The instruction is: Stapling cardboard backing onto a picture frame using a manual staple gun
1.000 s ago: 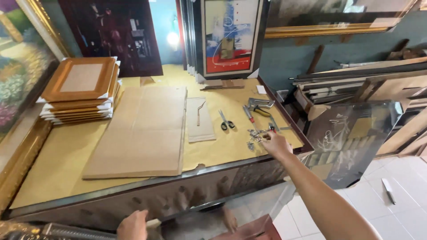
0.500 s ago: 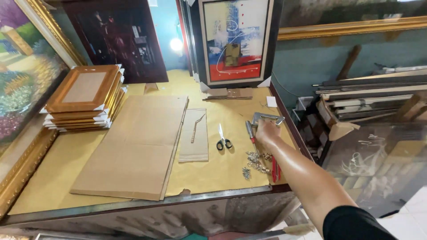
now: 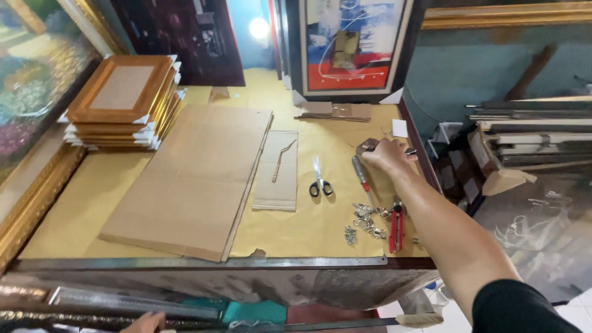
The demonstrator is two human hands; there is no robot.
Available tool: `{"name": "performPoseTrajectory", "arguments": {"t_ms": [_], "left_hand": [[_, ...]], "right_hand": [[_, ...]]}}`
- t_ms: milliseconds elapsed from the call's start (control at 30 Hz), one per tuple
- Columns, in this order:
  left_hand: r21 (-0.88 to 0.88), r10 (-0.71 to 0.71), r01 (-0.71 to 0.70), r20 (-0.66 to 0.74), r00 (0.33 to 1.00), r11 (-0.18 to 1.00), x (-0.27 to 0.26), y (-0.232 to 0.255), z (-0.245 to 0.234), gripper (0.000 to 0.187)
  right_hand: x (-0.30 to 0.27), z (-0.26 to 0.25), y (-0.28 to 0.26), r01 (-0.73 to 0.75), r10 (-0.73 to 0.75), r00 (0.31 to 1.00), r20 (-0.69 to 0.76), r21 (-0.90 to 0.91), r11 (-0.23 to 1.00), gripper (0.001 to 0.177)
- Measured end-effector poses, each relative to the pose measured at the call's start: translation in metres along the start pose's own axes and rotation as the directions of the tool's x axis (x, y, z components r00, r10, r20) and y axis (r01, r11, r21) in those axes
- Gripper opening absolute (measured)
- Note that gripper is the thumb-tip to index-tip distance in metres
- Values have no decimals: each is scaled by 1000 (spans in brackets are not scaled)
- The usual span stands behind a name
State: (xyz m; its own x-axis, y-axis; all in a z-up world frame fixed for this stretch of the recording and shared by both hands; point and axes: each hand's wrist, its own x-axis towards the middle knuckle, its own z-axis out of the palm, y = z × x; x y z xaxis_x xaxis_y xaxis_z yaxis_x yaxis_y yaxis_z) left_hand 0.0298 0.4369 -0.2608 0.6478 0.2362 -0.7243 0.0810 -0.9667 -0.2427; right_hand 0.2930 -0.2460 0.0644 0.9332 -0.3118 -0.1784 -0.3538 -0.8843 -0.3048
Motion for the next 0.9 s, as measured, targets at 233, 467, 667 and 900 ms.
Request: {"name": "performPoseTrajectory", "arguments": {"t_ms": [233,467,667,900], "left_hand": [[-274,22,-200,-539,842,941,-236,90,-118,17],[-96,-1,-62,-547,837,993,-241,85,-54,40],[-125,12,-111,-607,794,986,-295,99,-57,34],[-231,-30,-143,-613,789,962,-309,97,-25,11]], "right_hand": [[-98,5,-79,-28,-327,929,174,913,407,21],[-238,93,-162,-232,-677,498,542,835,498,24],[-284,207,-189,-224,-553,12,833,541,811,29],[-310,306,-192,96,-443,-224,868,472,876,51]]}}
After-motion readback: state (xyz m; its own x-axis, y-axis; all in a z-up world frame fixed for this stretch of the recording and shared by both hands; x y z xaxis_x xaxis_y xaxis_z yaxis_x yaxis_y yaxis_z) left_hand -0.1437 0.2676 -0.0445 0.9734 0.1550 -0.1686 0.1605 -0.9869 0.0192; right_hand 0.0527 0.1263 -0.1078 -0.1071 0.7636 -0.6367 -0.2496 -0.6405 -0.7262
